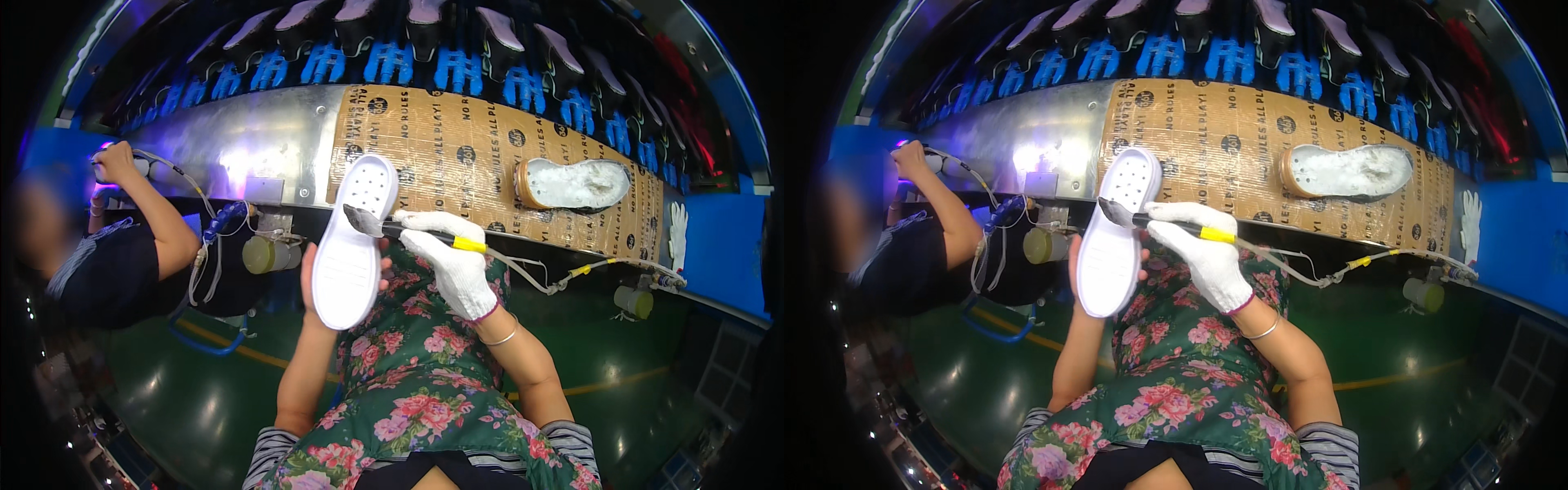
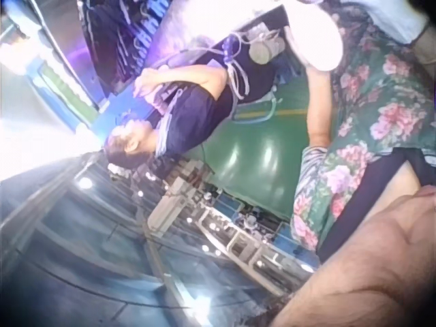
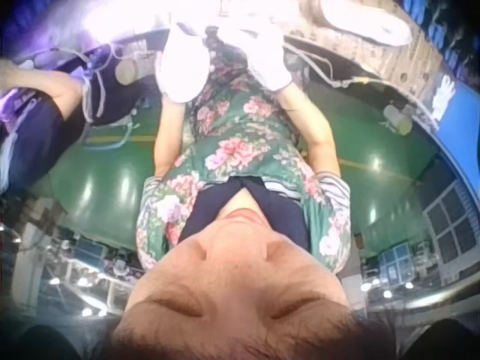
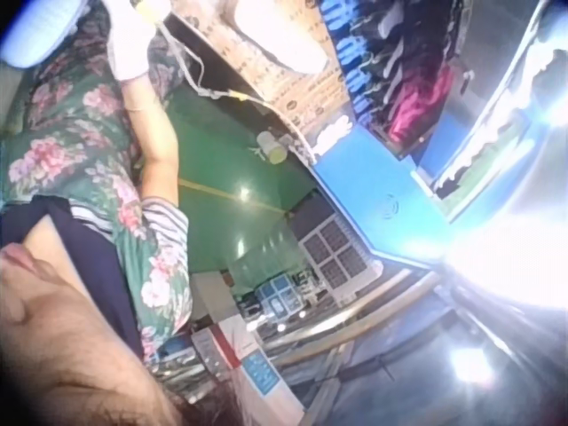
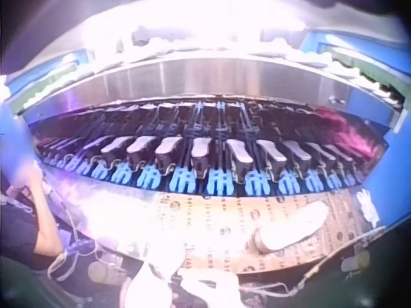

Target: The person picks white slipper soles from a conveyor belt, trims excess material from the edges with a small handheld tool, and places the finished soles back on the belt. The process is repeated continuously for multiple soles.

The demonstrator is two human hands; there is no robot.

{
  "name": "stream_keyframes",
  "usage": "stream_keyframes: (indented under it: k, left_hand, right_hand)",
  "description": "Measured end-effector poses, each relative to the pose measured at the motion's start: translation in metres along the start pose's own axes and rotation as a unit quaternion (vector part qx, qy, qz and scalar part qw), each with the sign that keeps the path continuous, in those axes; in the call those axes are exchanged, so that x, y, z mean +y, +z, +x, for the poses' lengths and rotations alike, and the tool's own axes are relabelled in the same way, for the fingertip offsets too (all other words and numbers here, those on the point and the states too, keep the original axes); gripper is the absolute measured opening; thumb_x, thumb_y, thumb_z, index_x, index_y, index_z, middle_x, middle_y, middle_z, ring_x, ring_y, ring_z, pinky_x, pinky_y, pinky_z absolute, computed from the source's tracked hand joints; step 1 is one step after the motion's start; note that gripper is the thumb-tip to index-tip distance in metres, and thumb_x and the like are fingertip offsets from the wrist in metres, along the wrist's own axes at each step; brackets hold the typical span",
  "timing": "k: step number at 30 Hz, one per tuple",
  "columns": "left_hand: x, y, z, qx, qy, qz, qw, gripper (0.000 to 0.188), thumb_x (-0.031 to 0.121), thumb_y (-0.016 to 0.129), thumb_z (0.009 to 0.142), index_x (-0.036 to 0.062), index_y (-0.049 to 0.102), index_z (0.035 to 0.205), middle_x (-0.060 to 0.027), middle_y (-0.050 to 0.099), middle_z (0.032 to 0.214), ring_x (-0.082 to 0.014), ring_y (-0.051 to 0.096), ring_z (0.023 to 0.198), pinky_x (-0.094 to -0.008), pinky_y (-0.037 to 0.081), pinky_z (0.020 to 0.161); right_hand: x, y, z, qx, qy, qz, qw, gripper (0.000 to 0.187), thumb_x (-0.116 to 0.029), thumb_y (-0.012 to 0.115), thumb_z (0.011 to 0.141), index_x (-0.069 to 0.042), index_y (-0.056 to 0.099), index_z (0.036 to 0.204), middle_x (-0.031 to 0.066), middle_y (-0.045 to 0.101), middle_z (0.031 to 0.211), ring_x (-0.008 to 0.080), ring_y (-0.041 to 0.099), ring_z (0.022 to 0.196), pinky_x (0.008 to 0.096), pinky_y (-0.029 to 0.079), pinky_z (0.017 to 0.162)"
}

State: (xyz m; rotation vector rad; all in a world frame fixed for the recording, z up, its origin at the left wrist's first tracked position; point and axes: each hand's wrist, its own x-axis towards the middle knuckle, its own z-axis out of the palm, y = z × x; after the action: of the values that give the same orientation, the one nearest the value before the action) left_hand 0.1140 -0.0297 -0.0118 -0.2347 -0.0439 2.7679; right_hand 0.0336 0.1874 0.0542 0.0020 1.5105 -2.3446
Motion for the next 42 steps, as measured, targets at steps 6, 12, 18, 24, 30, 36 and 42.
stream_keyframes:
  k: [6,12,18,24,30,36,42]
  left_hand:
    - [-0.049,0.005,0.015,-0.012,0.049,-0.017,0.999,0.100,0.069,0.067,0.083,0.0080,0.040,0.157,-0.0220,0.052,0.153,-0.0472,0.055,0.134,-0.0790,0.041,0.108]
    - [-0.077,0.028,0.031,0.120,0.132,0.176,0.968,0.104,0.083,0.058,0.087,0.0159,0.034,0.163,-0.0140,0.049,0.159,-0.0352,0.051,0.143,-0.0541,0.041,0.121]
    - [-0.088,-0.002,0.024,0.101,0.102,0.168,0.975,0.102,0.072,0.070,0.084,0.0173,0.035,0.163,-0.0130,0.049,0.159,-0.0341,0.050,0.144,-0.0513,0.039,0.123]
    - [-0.077,-0.010,0.030,0.063,0.151,0.138,0.977,0.098,0.077,0.060,0.090,0.0157,0.036,0.162,-0.0130,0.050,0.158,-0.0328,0.052,0.142,-0.0517,0.041,0.121]
    - [-0.063,-0.048,0.029,0.130,0.157,0.202,0.958,0.099,0.079,0.055,0.091,0.0149,0.033,0.164,-0.0120,0.048,0.159,-0.0331,0.051,0.144,-0.0515,0.039,0.123]
    - [-0.054,-0.008,0.046,0.029,0.232,0.185,0.955,0.099,0.087,0.035,0.095,0.0166,0.030,0.165,-0.0114,0.044,0.163,-0.0317,0.047,0.146,-0.0518,0.037,0.123]
    - [-0.034,0.001,0.061,-0.115,0.124,0.104,0.980,0.112,0.094,0.037,0.087,0.0087,0.038,0.159,-0.0236,0.059,0.143,-0.0416,0.061,0.127,-0.0591,0.050,0.109]
  right_hand:
    - [-0.048,0.008,0.003,-0.070,-0.285,-0.336,0.895,0.020,-0.003,0.084,0.080,-0.002,0.080,0.099,0.0149,0.080,0.104,0.0241,0.076,0.091,0.0337,0.059,0.081]
    - [-0.072,0.019,0.016,-0.108,-0.435,-0.452,0.771,0.031,-0.005,0.084,0.075,-0.008,0.080,0.107,0.0126,0.079,0.112,0.0300,0.076,0.097,0.0393,0.059,0.084]
    - [-0.067,0.031,0.014,-0.129,-0.515,-0.486,0.695,0.035,-0.007,0.078,0.075,-0.009,0.079,0.110,0.0130,0.078,0.106,0.0305,0.076,0.089,0.0411,0.060,0.073]
    - [-0.061,0.021,0.006,-0.167,-0.388,-0.345,0.838,0.035,-0.004,0.080,0.075,-0.009,0.078,0.110,0.0136,0.077,0.114,0.0321,0.075,0.097,0.0404,0.059,0.081]
    - [-0.032,0.025,0.006,-0.141,-0.495,-0.421,0.747,0.032,-0.007,0.083,0.072,-0.009,0.078,0.104,0.0119,0.078,0.110,0.0318,0.076,0.095,0.0409,0.059,0.081]
    - [-0.041,0.017,0.006,-0.084,-0.380,-0.329,0.861,0.028,-0.007,0.082,0.076,-0.007,0.079,0.103,0.0146,0.078,0.111,0.0331,0.075,0.094,0.0420,0.059,0.083]
    - [-0.006,0.025,-0.001,-0.185,-0.433,-0.303,0.828,0.026,-0.008,0.083,0.073,-0.011,0.077,0.099,0.0097,0.078,0.106,0.0301,0.076,0.093,0.0410,0.060,0.080]
